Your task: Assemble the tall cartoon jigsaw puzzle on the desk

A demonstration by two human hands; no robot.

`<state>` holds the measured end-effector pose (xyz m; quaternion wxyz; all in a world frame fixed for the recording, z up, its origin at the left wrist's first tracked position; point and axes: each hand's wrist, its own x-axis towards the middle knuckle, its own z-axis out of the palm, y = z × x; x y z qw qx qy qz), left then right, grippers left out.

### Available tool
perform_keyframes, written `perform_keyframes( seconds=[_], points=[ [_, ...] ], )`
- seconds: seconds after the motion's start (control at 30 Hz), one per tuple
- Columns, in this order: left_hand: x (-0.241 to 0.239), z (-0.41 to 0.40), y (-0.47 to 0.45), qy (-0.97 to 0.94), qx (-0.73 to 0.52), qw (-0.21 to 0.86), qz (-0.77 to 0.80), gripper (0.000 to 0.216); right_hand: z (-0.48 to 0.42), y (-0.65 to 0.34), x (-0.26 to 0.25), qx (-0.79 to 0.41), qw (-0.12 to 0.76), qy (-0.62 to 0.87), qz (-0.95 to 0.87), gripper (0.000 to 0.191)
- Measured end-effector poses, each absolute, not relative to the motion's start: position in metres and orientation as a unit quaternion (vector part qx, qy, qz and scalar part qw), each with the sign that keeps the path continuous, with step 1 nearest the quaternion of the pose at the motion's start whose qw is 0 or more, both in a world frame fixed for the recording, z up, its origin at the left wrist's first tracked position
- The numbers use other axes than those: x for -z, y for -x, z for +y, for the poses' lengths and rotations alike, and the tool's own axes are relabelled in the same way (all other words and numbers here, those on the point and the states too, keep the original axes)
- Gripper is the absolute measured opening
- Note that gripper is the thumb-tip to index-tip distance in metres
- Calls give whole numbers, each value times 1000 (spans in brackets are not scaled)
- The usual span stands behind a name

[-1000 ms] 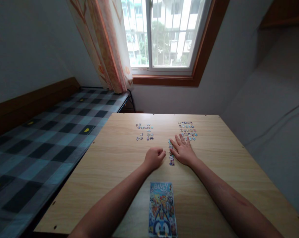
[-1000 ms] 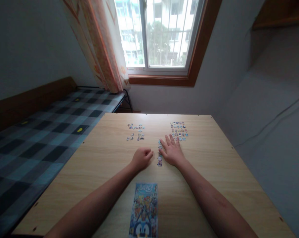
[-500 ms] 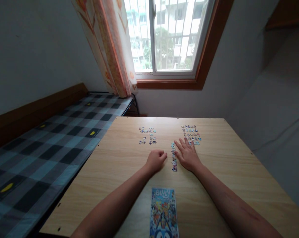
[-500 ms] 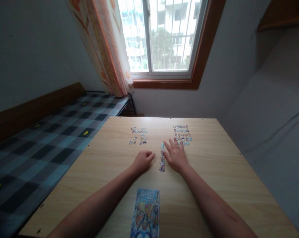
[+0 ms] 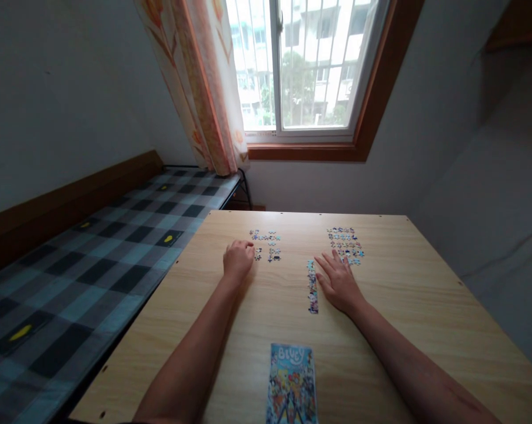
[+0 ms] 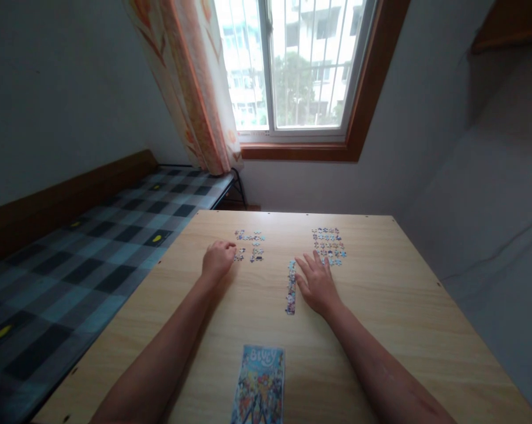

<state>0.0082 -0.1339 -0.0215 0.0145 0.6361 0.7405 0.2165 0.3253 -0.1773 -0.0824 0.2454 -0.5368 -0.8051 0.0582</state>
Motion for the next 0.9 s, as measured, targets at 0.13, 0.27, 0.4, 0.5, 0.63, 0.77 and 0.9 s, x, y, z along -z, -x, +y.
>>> perform_keyframes(
  seconds=[0.13, 0.27, 0.4, 0.5, 0.63, 0.77, 0.9],
  points=[
    [35, -142, -22, -647, -199, -12, 736, 26, -177, -327, 81, -35, 302, 502, -810, 40],
    [41, -144, -25, -653, -203, -14, 729, 28, -180, -327, 76, -14, 355, 475, -805, 37],
    [47, -143, -18, -647, -201, -19, 735, 31, -181, -326, 73, -15, 367, 467, -805, 36],
    [52, -141, -13, -649, -199, -26, 734, 33, -181, -326, 74, -13, 371, 463, -805, 35],
    [57, -138, -12, -660, -182, -29, 728, 34, -181, -326, 75, -10, 372, 459, -807, 33],
    [55, -138, -12, -642, -173, -46, 746, 37, -182, -327, 75, -18, 368, 463, -806, 33],
    [46, -139, 2, -605, -166, -55, 777, 38, -182, -327, 74, -25, 372, 462, -805, 33]
  ],
)
